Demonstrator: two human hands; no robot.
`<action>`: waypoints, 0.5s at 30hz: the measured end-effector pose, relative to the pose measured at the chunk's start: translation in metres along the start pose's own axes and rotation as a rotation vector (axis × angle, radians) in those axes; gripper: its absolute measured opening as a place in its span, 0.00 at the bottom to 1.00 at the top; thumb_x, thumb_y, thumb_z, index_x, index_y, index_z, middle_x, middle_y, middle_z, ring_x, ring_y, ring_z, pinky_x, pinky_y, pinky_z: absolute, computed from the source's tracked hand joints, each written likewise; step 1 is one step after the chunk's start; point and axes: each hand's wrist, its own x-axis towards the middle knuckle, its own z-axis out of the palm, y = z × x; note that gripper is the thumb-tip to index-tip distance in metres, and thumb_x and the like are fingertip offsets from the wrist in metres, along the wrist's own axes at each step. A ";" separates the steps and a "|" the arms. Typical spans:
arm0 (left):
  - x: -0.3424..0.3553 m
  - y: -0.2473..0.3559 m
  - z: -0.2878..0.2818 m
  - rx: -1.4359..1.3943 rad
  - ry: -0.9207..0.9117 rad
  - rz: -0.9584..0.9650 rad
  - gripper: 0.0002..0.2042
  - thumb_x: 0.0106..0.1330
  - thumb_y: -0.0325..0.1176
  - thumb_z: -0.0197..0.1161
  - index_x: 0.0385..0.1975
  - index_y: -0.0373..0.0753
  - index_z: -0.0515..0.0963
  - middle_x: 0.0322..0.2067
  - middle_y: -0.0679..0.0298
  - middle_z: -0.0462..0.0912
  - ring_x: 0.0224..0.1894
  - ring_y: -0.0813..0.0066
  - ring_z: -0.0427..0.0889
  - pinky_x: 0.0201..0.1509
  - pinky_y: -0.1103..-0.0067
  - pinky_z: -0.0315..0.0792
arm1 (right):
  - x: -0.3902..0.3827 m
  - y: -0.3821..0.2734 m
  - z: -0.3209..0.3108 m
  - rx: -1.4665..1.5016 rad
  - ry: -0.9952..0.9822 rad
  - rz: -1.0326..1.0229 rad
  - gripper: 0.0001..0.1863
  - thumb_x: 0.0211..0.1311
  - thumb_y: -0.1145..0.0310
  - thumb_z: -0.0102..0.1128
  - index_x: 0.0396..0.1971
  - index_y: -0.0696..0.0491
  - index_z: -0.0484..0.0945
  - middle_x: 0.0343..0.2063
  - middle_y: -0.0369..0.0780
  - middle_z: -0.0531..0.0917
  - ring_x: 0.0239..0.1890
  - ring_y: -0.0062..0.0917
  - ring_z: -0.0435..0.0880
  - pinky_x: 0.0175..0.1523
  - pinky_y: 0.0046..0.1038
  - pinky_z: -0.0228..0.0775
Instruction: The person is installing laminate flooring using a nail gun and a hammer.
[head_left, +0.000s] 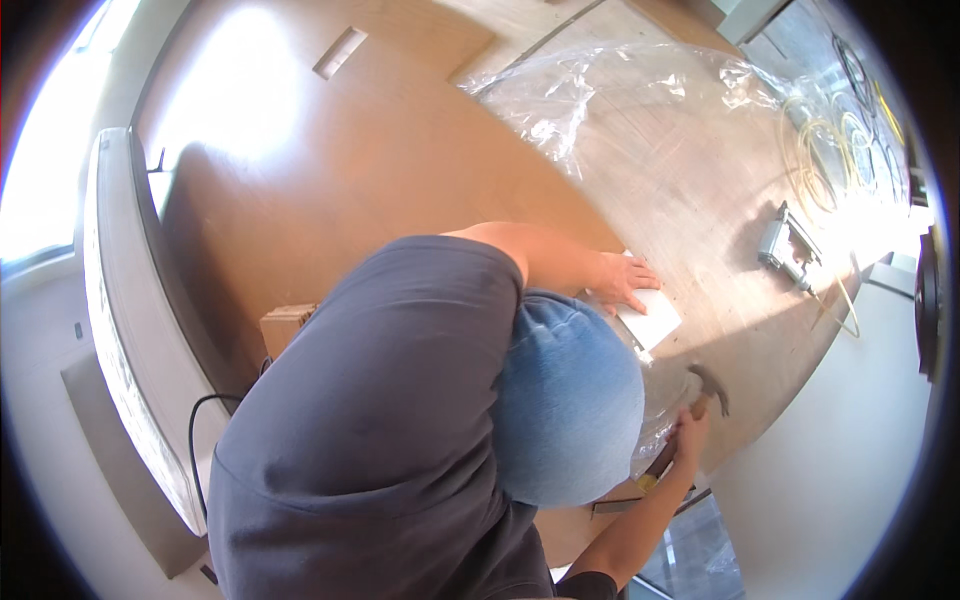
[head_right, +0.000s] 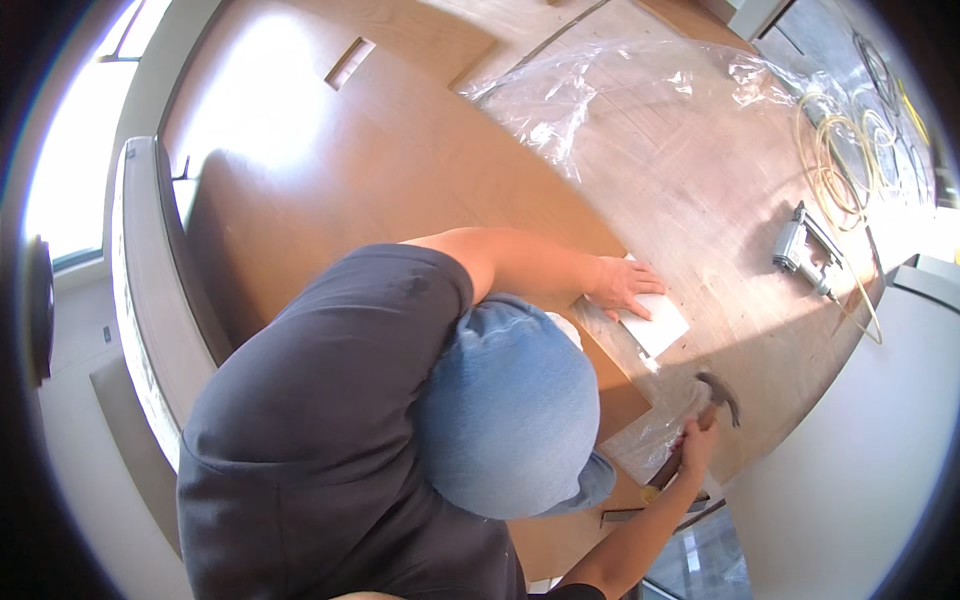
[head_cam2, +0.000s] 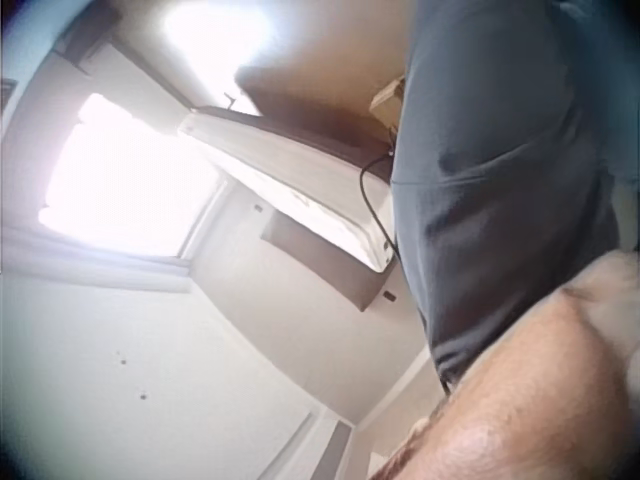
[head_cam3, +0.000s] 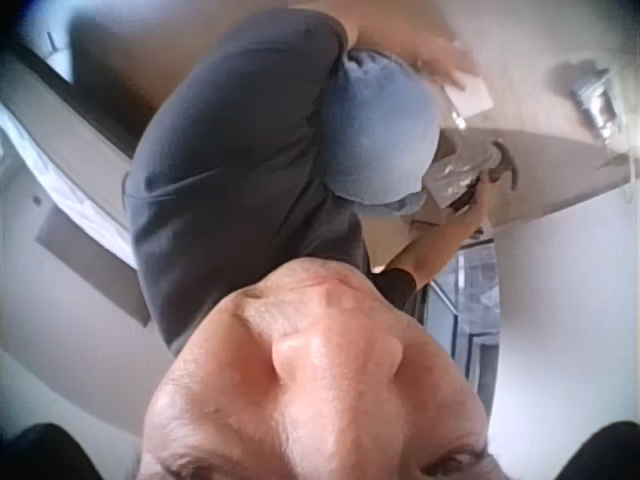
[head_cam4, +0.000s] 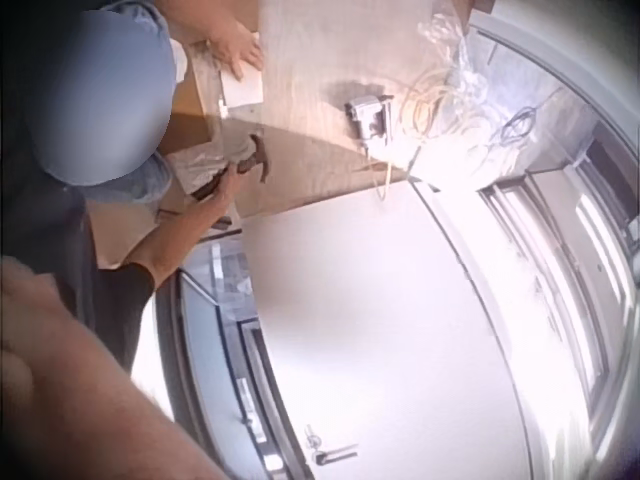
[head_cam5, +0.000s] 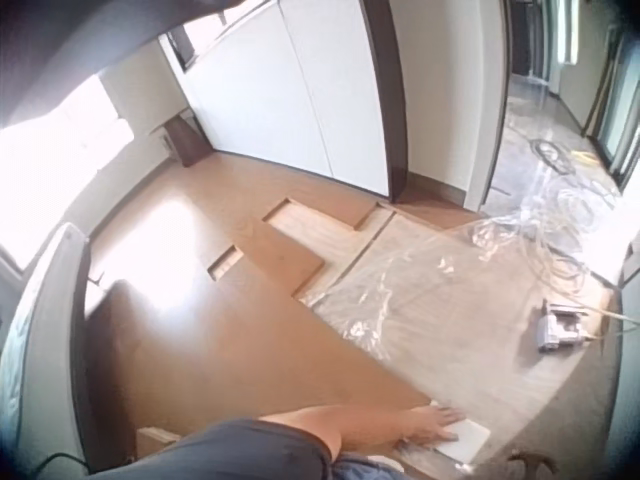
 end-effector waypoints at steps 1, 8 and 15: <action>-0.001 -0.001 0.004 -0.074 -0.007 -0.044 0.32 0.63 0.51 0.67 0.69 0.60 0.68 0.74 0.46 0.52 0.77 0.49 0.48 0.78 0.58 0.47 | -0.001 -0.005 -0.005 0.087 0.165 0.026 0.06 0.63 0.71 0.57 0.35 0.52 0.70 0.15 0.33 0.69 0.10 0.20 0.67 0.13 0.28 0.63; 0.001 -0.001 0.011 -0.061 0.027 -0.043 0.34 0.63 0.49 0.67 0.70 0.60 0.65 0.74 0.49 0.52 0.76 0.52 0.52 0.78 0.57 0.49 | 0.008 -0.012 0.082 0.155 0.067 0.071 0.09 0.61 0.67 0.62 0.27 0.53 0.73 0.20 0.35 0.75 0.17 0.24 0.75 0.21 0.31 0.72; 0.001 -0.001 -0.007 0.055 -0.001 -0.035 0.34 0.63 0.49 0.67 0.71 0.60 0.65 0.73 0.50 0.53 0.74 0.52 0.55 0.76 0.60 0.53 | -0.020 -0.020 0.023 0.200 0.149 0.098 0.08 0.63 0.69 0.61 0.29 0.53 0.71 0.17 0.35 0.74 0.15 0.23 0.74 0.20 0.30 0.73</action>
